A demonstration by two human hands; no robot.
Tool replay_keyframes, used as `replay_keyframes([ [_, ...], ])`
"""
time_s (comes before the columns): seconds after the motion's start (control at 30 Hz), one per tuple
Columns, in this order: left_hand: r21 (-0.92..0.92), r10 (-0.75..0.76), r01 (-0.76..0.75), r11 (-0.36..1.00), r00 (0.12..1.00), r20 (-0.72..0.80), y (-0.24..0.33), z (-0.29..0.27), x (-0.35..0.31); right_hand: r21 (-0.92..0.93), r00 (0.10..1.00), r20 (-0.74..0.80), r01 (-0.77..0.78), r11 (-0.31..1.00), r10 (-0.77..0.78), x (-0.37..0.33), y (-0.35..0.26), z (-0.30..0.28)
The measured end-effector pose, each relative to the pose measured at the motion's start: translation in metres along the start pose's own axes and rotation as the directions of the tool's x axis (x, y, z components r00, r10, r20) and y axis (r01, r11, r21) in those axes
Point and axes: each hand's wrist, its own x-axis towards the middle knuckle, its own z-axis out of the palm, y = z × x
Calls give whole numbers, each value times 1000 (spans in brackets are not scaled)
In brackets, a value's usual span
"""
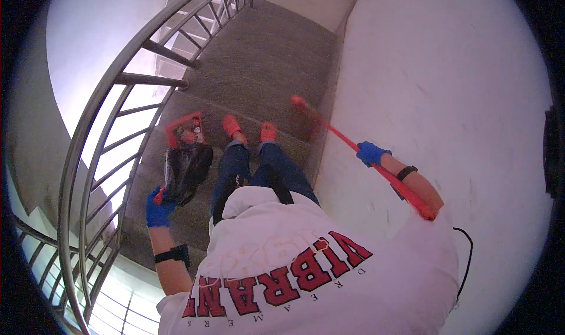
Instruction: The recorder is sweeping concrete stairs with a broom and collecting debris in a dustpan.
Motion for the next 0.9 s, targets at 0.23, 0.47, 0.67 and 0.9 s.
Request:
replay_keyframes([
  [0.23,-307,-213,229,924,973,86,5,9,7,65,998,69,-10,998,6,-29,21,-22],
  [0.47,-148,-93,113,983,987,132,-1,14,-4,-290,989,144,-3,957,47,2,37,-5],
  [0.67,-273,-157,181,945,982,107,-9,29,-5,-358,987,-109,-150,922,118,2,33,-40],
  [0.9,436,219,-256,863,966,135,-15,20,2,-288,988,153,26,957,19,-31,46,-27],
])
